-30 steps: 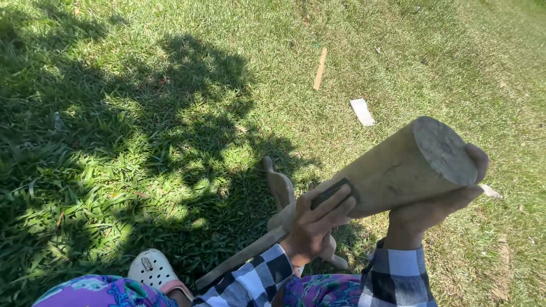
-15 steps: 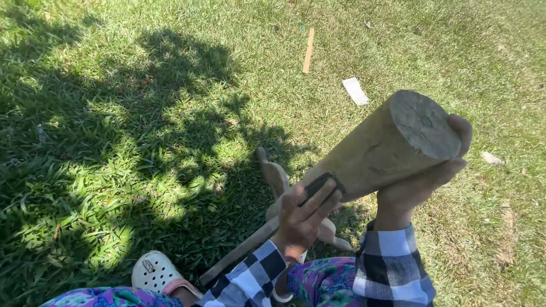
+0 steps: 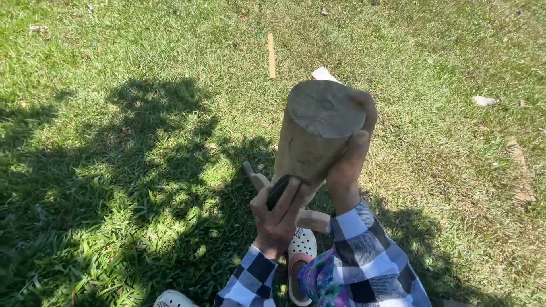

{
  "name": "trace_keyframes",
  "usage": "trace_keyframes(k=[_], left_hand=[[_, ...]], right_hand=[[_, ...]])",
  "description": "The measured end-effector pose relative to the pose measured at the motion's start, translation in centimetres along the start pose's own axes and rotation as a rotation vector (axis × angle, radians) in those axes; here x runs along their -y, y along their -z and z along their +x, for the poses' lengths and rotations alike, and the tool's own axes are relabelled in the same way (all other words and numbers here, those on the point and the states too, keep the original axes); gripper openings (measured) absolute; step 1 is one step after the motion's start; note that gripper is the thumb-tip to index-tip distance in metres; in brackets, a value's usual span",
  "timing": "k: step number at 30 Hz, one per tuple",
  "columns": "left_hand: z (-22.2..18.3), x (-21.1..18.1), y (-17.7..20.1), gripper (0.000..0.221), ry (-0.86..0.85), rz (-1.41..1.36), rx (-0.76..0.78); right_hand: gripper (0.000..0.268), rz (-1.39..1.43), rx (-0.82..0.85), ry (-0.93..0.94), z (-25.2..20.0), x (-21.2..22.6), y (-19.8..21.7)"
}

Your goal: The person sands a wooden table leg using a piece of sandpaper.

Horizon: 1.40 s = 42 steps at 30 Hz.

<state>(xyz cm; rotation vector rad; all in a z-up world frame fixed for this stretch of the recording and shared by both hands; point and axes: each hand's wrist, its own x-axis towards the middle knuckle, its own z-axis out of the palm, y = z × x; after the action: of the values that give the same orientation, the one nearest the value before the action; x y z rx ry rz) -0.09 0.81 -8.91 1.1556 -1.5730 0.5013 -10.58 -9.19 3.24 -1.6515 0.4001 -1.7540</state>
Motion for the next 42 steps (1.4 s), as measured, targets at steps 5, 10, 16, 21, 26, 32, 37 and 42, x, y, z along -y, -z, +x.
trace_keyframes(k=[5, 10, 16, 21, 26, 32, 37, 42], left_hand=[[7.5, -1.4, 1.4, 0.041, -0.086, 0.034, -0.129], [3.1, -0.8, 0.1, 0.038, -0.077, 0.02, -0.14], [2.7, -0.4, 0.0, 0.042, 0.01, 0.058, -0.051], [8.1, -1.5, 1.4, 0.04, -0.001, 0.077, -0.127], [0.5, -0.3, -0.5, 0.038, 0.073, 0.05, -0.067], [1.2, -0.5, -0.7, 0.037, 0.113, 0.001, -0.047], [2.2, -0.7, 0.0, 0.038, 0.118, -0.058, -0.098], [-1.5, -0.4, -0.8, 0.041, 0.159, -0.105, -0.017]], right_hand=[[0.077, -0.019, -0.011, -0.008, 0.5, 0.1, -0.4], [0.074, 0.14, -0.01, -0.043, 0.3, 0.1, -0.8], [0.069, 0.12, 0.014, -0.053, 0.3, 0.1, -0.6], [0.064, 0.256, 0.047, -0.082, 0.7, 0.8, -0.8], [0.061, 0.11, 0.05, -0.042, 0.6, 0.9, -0.3], [0.061, 0.09, 0.016, -0.074, 0.2, 0.8, -0.1], [0.061, 0.237, 0.047, -0.073, 0.6, 0.6, 0.3], [0.069, 0.129, 0.065, 0.032, 1.1, -0.3, 1.1]])
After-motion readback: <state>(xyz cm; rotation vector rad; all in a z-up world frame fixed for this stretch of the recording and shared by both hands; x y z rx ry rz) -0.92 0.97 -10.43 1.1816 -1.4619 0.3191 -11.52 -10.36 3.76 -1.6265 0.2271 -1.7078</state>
